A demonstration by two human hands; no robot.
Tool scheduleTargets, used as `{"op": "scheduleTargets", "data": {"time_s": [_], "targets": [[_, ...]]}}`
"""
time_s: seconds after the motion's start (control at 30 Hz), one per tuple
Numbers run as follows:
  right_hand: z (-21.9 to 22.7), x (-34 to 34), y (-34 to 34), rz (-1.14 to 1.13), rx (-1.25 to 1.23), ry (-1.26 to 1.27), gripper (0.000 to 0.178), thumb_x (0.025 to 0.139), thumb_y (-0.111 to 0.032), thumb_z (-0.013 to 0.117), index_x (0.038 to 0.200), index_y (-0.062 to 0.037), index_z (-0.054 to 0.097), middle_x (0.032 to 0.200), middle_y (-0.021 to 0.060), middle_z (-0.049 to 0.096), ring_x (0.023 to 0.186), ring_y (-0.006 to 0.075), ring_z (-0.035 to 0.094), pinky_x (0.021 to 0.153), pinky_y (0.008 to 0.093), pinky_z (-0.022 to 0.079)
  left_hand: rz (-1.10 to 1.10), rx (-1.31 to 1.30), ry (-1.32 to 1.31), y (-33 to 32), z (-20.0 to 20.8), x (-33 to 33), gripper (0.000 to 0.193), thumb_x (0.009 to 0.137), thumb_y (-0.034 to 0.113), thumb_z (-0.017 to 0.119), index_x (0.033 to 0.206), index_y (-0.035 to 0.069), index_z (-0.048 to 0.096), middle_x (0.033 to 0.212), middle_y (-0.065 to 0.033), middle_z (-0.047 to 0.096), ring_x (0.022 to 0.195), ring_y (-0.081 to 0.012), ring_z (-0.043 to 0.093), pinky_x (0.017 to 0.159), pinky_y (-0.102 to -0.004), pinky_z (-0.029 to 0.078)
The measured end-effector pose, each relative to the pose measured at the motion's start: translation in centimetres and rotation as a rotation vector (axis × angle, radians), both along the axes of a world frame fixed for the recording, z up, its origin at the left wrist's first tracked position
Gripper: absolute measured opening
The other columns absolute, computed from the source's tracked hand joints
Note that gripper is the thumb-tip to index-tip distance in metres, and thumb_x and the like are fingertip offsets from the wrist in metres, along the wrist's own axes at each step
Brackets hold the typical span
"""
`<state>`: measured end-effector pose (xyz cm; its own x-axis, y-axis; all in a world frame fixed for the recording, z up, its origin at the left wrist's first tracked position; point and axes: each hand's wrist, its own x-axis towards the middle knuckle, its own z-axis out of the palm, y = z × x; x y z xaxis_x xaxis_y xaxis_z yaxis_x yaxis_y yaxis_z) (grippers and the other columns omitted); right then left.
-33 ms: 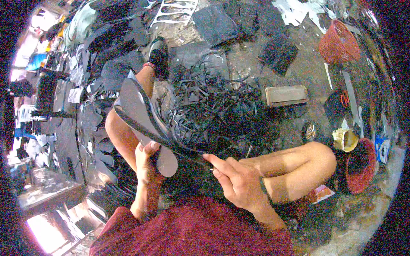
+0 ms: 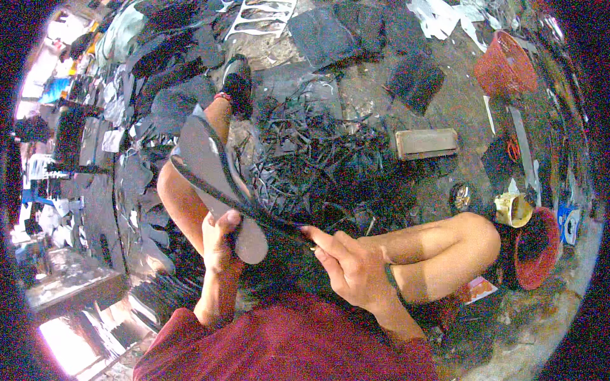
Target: The person sits on the floor and uses a knife to cut black rubber sheets into smaller pieces. They repeatedly pick up sheets, slice them, and place the cut pieces aside.
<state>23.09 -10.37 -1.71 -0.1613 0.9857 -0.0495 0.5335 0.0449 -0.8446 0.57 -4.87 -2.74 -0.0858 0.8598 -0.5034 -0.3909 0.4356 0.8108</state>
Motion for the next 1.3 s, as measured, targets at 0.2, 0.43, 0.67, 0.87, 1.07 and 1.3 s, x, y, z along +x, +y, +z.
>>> {"op": "scheduleTargets", "data": {"time_s": [0.2, 0.43, 0.67, 0.87, 1.07, 1.3], "targets": [[-5.1, -5.1, 4.7, -0.116, 0.214, 0.002, 0.033, 0.093, -0.013, 0.060, 0.126, -0.0144, 0.062, 0.080, 0.0118, 0.060, 0.070, 0.0322, 0.062, 0.062, 0.0412, 0.051, -0.001, -0.015, -0.153, 0.5, 0.7, 0.7, 0.037, 0.077, 0.009, 0.080, 0.108, -0.001, 0.063, 0.099, -0.0090, 0.070, 0.086, -0.0192, 0.067, 0.082, -0.0348, 0.055], [-5.7, -7.9, 9.7, -0.248, 0.296, 0.096, 0.037, 0.096, -0.015, 0.059, 0.133, -0.0192, 0.061, 0.093, 0.0123, 0.071, 0.077, 0.0340, 0.068, 0.065, 0.0425, 0.056, -0.123, -0.018, -0.126, -0.2, 0.2, 0.9, 0.050, 0.074, 0.011, 0.084, 0.116, -0.003, 0.060, 0.106, -0.0104, 0.069, 0.093, -0.0194, 0.066, 0.086, -0.0350, 0.054], [-3.8, -5.4, 7.3, -0.207, 0.024, 0.281, 0.037, 0.100, -0.010, 0.050, 0.136, -0.0035, 0.055, 0.105, 0.0192, 0.067, 0.090, 0.0288, 0.066, 0.083, 0.0356, 0.051, -0.112, -0.060, -0.205, -0.8, 0.0, -0.5, 0.054, 0.073, 0.017, 0.085, 0.117, -0.001, 0.059, 0.105, -0.0097, 0.069, 0.092, -0.0183, 0.066, 0.084, -0.0361, 0.055], [-6.1, -2.0, -0.9, -0.166, 0.067, 0.093, 0.035, 0.096, -0.007, 0.054, 0.131, -0.0057, 0.060, 0.083, 0.0129, 0.058, 0.072, 0.0263, 0.058, 0.068, 0.0357, 0.048, -0.113, -0.076, -0.287, -0.6, 0.7, -0.4, 0.054, 0.073, 0.017, 0.085, 0.117, -0.001, 0.059, 0.105, -0.0101, 0.068, 0.092, -0.0197, 0.066, 0.083, -0.0368, 0.056], [-5.1, -4.7, 7.2, -0.213, 0.270, 0.099, 0.037, 0.096, -0.012, 0.057, 0.133, -0.0185, 0.061, 0.077, 0.0119, 0.059, 0.065, 0.0299, 0.060, 0.060, 0.0404, 0.048, -0.276, -0.032, -0.041, -1.5, -0.4, -0.5, 0.054, 0.073, 0.016, 0.086, 0.116, -0.002, 0.060, 0.105, -0.0108, 0.069, 0.092, -0.0204, 0.067, 0.083, -0.0362, 0.056], [-0.9, -6.1, 5.7, -0.031, 0.233, 0.292, 0.041, 0.092, -0.007, 0.058, 0.132, -0.0133, 0.061, 0.078, 0.0114, 0.059, 0.065, 0.0268, 0.060, 0.062, 0.0355, 0.049, 0.020, 0.219, -0.022, -0.3, 2.5, -2.3, 0.074, 0.077, 0.040, 0.084, 0.132, 0.001, 0.053, 0.112, -0.0056, 0.067, 0.105, -0.0213, 0.063, 0.095, -0.0351, 0.048]]}}
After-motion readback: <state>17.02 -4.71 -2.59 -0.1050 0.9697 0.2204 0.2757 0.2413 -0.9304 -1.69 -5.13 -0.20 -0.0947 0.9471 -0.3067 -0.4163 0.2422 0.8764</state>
